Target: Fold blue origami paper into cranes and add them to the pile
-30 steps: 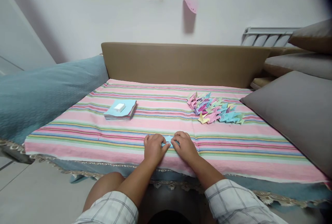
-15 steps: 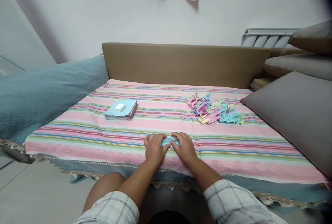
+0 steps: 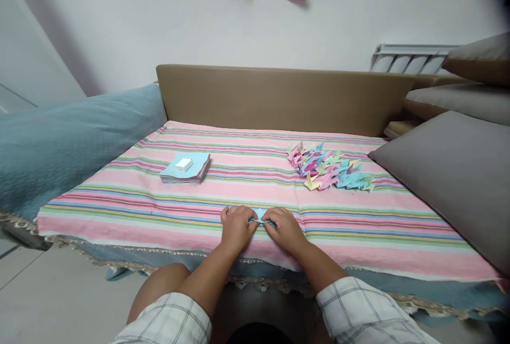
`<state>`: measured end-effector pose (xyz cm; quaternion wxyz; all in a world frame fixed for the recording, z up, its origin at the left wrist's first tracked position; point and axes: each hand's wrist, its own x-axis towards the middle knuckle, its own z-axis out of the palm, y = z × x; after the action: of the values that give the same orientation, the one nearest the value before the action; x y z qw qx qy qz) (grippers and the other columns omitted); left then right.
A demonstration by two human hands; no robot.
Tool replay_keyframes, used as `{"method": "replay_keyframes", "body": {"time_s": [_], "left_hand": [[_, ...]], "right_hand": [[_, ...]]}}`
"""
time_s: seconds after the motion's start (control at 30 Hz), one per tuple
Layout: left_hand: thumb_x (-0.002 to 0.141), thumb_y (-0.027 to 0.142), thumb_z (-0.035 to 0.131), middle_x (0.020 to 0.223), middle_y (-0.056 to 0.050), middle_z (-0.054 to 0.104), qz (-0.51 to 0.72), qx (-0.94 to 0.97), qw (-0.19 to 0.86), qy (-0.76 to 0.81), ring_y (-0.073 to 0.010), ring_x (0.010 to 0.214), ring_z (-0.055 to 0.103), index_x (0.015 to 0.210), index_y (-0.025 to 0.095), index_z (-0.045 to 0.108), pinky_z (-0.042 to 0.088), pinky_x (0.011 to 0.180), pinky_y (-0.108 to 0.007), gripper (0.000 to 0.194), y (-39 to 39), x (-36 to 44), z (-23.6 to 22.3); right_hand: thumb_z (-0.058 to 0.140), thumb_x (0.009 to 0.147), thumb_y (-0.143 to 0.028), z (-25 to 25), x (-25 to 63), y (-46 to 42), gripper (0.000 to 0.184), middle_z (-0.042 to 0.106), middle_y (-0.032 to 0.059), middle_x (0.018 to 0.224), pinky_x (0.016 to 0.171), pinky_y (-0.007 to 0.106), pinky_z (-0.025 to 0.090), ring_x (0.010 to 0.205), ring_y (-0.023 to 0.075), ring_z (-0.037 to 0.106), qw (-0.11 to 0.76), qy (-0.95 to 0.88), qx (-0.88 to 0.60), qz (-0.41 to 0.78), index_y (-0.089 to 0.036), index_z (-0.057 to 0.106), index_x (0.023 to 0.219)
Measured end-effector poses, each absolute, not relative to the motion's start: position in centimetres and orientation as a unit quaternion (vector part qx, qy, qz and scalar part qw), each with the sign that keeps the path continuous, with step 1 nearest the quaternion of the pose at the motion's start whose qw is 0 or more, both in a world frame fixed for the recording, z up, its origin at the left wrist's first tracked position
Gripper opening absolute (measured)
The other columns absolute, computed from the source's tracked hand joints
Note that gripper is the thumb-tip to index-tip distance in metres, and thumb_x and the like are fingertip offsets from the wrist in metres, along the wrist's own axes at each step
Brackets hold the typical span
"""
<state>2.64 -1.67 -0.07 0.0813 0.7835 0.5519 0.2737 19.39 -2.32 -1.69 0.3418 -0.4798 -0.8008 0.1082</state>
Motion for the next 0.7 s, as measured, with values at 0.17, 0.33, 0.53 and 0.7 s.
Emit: {"method": "replay_keyframes", "body": {"time_s": [0.17, 0.33, 0.53, 0.7], "left_hand": [[0.074, 0.024, 0.060, 0.094, 0.001, 0.067, 0.238, 0.827, 0.089, 0.501, -0.0211, 0.096, 0.054, 0.081, 0.028, 0.066, 0.012, 0.101, -0.054, 0.010, -1.6, 1.5, 0.3], [0.074, 0.027, 0.064, 0.091, 0.000, 0.069, 0.217, 0.854, 0.063, 0.468, -0.0214, 0.093, 0.057, 0.084, 0.029, 0.068, 0.004, 0.103, -0.058, 0.010, -1.2, 1.0, 0.6], [0.078, 0.023, 0.059, 0.077, -0.001, 0.069, 0.208, 0.881, -0.018, 0.425, -0.0177, 0.078, 0.059, 0.074, 0.025, 0.067, 0.007, 0.107, -0.053, 0.010, -1.1, 1.5, 0.9], [0.084, 0.022, 0.049, 0.074, -0.002, 0.066, 0.240, 0.875, -0.054, 0.416, -0.0168, 0.077, 0.058, 0.072, 0.023, 0.065, 0.012, 0.107, -0.051, 0.020, -1.1, 1.8, 0.3]], "right_hand": [[0.058, 0.079, -0.017, -1.7, 20.0, -2.3, 0.015, 0.065, 0.0037, 0.096, 0.083, 0.034, 0.039, 0.094, 0.0192, 0.055, 0.314, -0.833, -0.448, 0.088, -0.022, 0.065, 0.091], [0.058, 0.081, -0.021, -1.2, 20.2, -2.2, 0.015, 0.067, 0.0048, 0.096, 0.083, 0.036, 0.040, 0.093, 0.0199, 0.057, 0.270, -0.854, -0.438, 0.072, -0.024, 0.067, 0.092], [0.057, 0.083, -0.025, -1.0, 20.2, -2.1, 0.016, 0.067, 0.0066, 0.098, 0.084, 0.034, 0.042, 0.092, 0.0200, 0.058, 0.258, -0.862, -0.433, 0.057, -0.021, 0.066, 0.096], [0.056, 0.084, -0.028, -1.4, 19.8, -1.9, 0.018, 0.066, 0.0077, 0.093, 0.081, 0.034, 0.042, 0.090, 0.0210, 0.057, 0.257, -0.856, -0.447, 0.035, -0.019, 0.063, 0.098]]}}
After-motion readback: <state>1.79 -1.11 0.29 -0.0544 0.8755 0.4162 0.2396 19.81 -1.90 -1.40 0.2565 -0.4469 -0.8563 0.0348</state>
